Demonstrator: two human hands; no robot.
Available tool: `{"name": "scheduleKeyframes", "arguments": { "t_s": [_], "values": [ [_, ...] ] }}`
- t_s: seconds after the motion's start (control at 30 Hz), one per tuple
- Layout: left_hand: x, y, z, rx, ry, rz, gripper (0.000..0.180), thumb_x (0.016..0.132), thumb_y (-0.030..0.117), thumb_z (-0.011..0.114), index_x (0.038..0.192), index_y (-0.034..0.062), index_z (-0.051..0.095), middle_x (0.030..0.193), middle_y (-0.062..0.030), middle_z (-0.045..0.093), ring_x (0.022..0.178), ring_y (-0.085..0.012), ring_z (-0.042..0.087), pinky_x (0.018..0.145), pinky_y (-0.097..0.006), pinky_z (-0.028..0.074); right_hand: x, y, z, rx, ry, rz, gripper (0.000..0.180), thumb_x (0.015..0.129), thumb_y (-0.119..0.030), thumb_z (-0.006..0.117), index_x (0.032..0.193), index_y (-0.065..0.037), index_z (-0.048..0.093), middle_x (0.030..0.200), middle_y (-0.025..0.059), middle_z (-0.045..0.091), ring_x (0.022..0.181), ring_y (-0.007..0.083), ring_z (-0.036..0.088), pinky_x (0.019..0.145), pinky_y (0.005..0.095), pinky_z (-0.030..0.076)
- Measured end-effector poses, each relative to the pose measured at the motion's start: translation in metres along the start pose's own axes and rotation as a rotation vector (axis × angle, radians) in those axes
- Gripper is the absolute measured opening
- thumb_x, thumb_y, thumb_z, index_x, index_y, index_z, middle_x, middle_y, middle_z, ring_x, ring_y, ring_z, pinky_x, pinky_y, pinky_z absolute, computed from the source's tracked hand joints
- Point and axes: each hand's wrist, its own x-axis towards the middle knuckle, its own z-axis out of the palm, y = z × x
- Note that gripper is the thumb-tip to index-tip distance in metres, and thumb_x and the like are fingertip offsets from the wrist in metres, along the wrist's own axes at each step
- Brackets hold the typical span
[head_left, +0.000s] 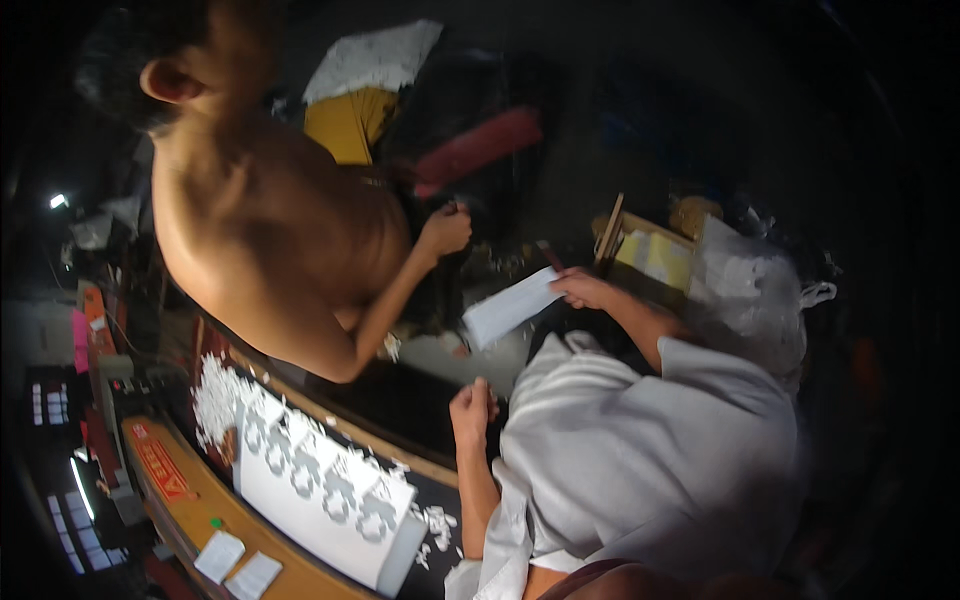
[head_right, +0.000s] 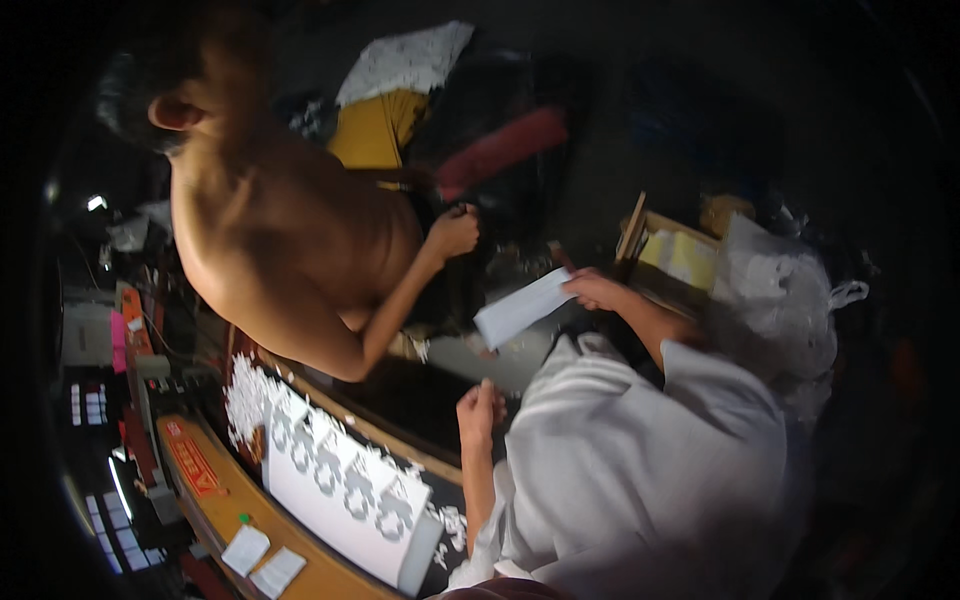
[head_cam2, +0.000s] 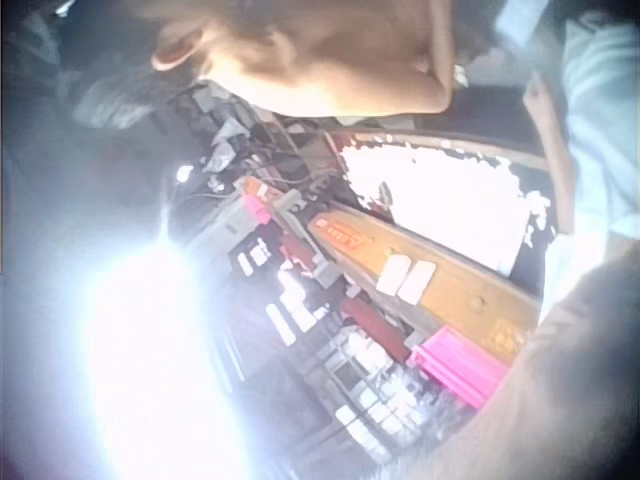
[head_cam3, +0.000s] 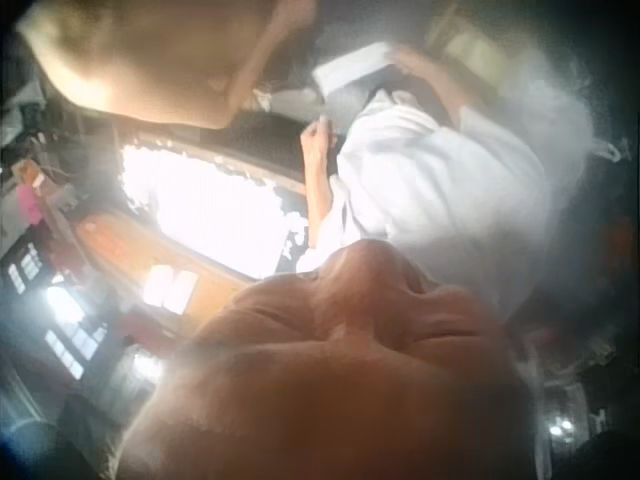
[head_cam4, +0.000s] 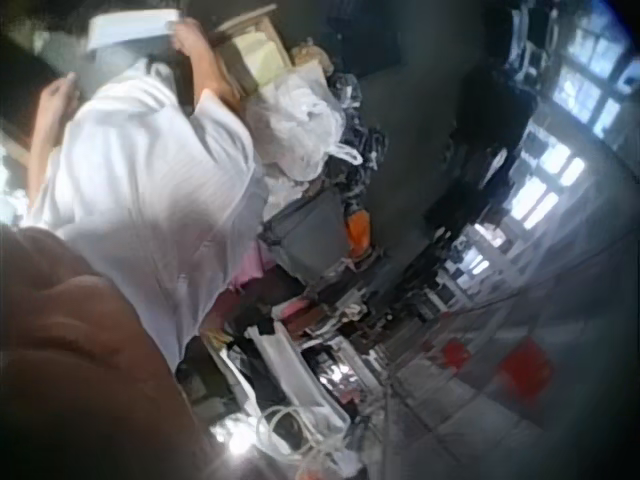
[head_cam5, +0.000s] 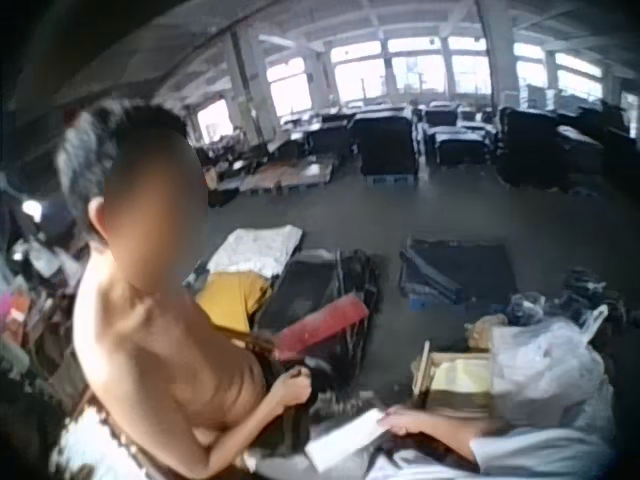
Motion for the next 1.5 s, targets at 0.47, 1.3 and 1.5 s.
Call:
{"name": "scheduleKeyframes", "arguments": {
  "t_s": [0.47, 1.3, 1.5],
  "values": [
    [0.055, 0.012, 0.024, 0.068, 0.044, -0.11, 0.032, 0.108, 0.034, 0.07, 0.096, 0.0056, 0.074, 0.079, -0.0018, 0.071, 0.059, -0.0097, 0.063, 0.053, -0.026, 0.05, 0.05, 0.059, -0.116, 0.406, 0.762, -0.072, 0.009, 0.091, -0.017, 0.07, 0.094, -0.012, 0.064, 0.064, 0.0, 0.052, 0.044, 0.0147, 0.043, 0.039, 0.0347, 0.031],
    [0.302, 0.151, -0.016, 0.398, -0.466, -0.071, 0.02, 0.107, 0.025, 0.07, 0.109, 0.0067, 0.076, 0.08, -0.0024, 0.072, 0.06, -0.0094, 0.062, 0.053, -0.024, 0.047, -0.002, 0.076, 0.002, 0.627, 0.847, -0.13, 0.018, 0.095, -0.022, 0.071, 0.083, -0.013, 0.062, 0.063, -0.0031, 0.052, 0.04, 0.0098, 0.039, 0.039, 0.03, 0.028],
    [0.361, 0.193, -0.053, 0.462, -0.461, -0.043, 0.023, 0.106, 0.026, 0.068, 0.111, 0.0056, 0.076, 0.082, -0.0031, 0.072, 0.06, -0.0103, 0.061, 0.052, -0.026, 0.047, 0.006, 0.077, 0.041, 0.835, 0.943, -0.063, 0.013, 0.096, -0.019, 0.073, 0.099, -0.013, 0.062, 0.069, -0.0015, 0.052, 0.046, 0.0092, 0.038, 0.041, 0.0297, 0.027]
  ]
}}
